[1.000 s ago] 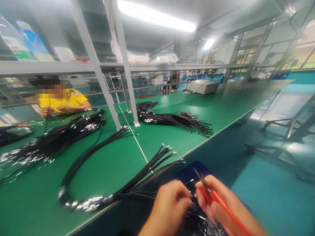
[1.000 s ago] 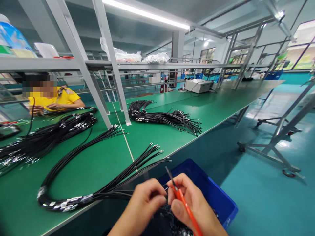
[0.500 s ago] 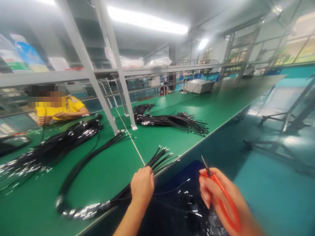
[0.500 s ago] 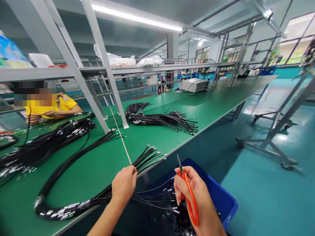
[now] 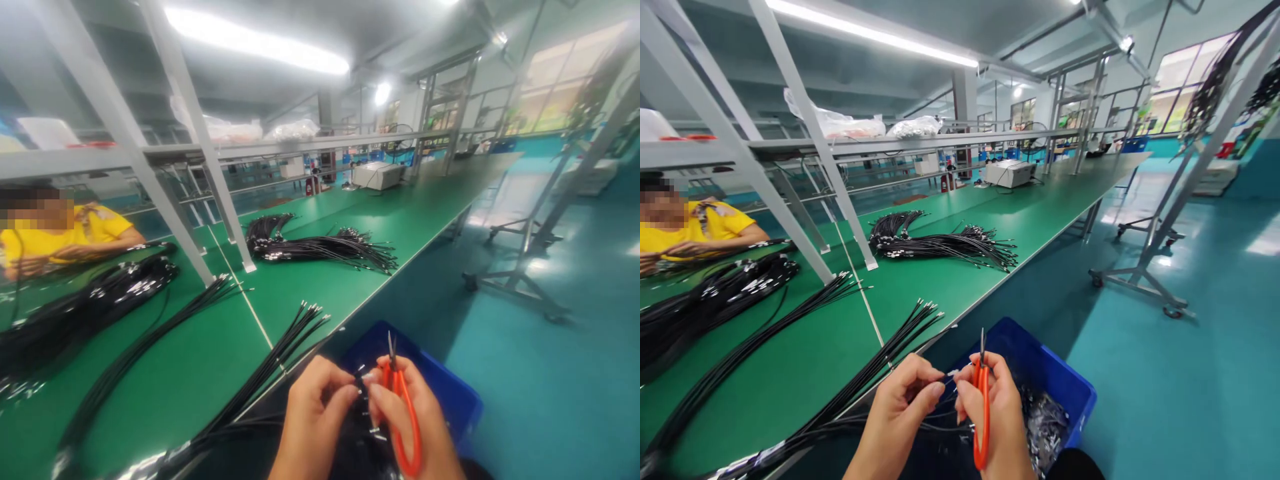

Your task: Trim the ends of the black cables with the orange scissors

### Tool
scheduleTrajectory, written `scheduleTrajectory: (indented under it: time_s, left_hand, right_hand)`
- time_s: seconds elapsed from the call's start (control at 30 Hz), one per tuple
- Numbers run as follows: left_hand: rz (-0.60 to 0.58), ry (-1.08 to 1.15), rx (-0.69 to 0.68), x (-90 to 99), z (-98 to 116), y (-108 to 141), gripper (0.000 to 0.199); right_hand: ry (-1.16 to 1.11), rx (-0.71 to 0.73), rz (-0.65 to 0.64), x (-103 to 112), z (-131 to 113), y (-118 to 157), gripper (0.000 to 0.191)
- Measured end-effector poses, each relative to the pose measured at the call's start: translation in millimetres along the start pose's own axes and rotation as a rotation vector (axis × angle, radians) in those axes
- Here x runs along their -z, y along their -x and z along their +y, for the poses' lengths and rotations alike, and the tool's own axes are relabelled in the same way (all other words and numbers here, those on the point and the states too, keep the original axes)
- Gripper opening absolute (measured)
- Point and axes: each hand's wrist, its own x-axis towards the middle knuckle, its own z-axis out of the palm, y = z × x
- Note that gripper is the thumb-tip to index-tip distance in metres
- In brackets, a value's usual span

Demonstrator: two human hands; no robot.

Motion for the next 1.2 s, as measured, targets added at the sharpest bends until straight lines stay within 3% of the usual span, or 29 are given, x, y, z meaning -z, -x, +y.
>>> scheduleTrajectory:
  time_s: [0.17, 0.53, 0.67, 0.8, 1.0, 1.2]
  left_hand:
    - [-0.129, 0.259, 0.182, 4.5, -12.9, 4.4, 0.015]
    - [-0.102, 0.198, 0.247, 4.7, -7.4, 11.3, 0.017]
    - [-0.162, 0.333, 0.269, 4.1, -8.3, 13.8, 0.017]
    - [-0.105, 0.491, 0.244, -0.5, -2.0, 14.9, 0.021]
    - [0.059, 0.378, 0.196, -2.2, 8.8, 10.3, 0.017]
    - [-0.029, 0.594, 0.280, 4.3, 10.1, 5.3, 0.019]
  right_hand:
    - [-0.043, 0.068, 0.076, -11.9, -0.3, 7.2, 0.036]
    - [-0.027, 0.110, -0.022, -9.0, -0.9, 11.4, 0.028]
    - [-0.128, -0.040, -0.101, -7.4, -2.4, 10.6, 0.023]
    - [-0.269, -0.245, -0.151, -11.9, 1.4, 13.6, 0.019]
    - [-0.295, -0.163, -0.120, -18.1, 12.8, 15.2, 0.021]
    - [-0.337, -0.270, -0.203, -17.5, 2.9, 14.5, 0.015]
